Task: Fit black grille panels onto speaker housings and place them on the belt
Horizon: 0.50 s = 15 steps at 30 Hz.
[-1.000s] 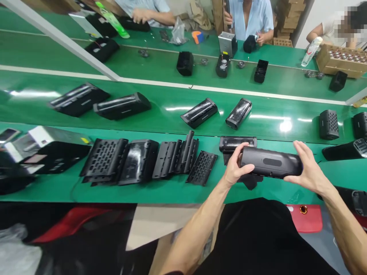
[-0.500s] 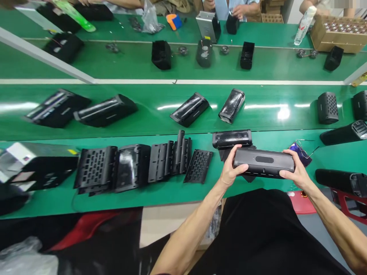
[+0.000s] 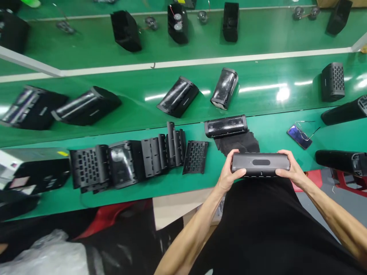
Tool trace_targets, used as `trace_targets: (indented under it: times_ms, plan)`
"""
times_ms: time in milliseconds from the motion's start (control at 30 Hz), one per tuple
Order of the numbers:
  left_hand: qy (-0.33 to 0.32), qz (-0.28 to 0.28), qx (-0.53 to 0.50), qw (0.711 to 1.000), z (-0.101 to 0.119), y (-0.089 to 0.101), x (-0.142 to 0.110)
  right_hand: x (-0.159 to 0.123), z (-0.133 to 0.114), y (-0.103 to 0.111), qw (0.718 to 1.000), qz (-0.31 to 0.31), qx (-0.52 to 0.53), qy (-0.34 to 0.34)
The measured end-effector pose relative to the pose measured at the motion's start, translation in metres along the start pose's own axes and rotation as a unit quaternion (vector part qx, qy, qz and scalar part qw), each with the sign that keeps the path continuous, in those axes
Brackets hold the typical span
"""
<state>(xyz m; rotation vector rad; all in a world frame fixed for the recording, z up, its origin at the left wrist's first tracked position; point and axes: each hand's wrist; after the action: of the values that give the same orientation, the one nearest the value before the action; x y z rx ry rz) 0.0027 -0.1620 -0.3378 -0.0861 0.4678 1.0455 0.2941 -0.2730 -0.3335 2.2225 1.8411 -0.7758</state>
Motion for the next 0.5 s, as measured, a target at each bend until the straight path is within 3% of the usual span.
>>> trace_targets:
  times_ms: [133, 400, 500]
  plan:
    - [0.005, -0.045, 0.031, 0.998, -0.006, 0.007, -0.008, -0.008, 0.007, 0.004, 0.999, -0.025, -0.016, -0.016]
    - [0.022, -0.013, 0.019, 0.999, -0.009, -0.007, -0.013, -0.018, 0.016, -0.003, 0.998, 0.029, -0.057, 0.017]
    - [0.021, -0.033, 0.026, 0.999, -0.011, -0.002, -0.015, -0.02, 0.013, 0.001, 0.998, -0.015, -0.063, 0.001]
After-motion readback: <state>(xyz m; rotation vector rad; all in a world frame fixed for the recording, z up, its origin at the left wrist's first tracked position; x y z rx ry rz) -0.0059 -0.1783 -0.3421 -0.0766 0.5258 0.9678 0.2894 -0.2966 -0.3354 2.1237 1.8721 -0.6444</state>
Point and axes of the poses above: each hand's wrist, its own x-axis towards the middle knuckle, its own y-axis out of the back of the hand, z = x × y, and after that the axes turned 15 degrees about x, right-handed
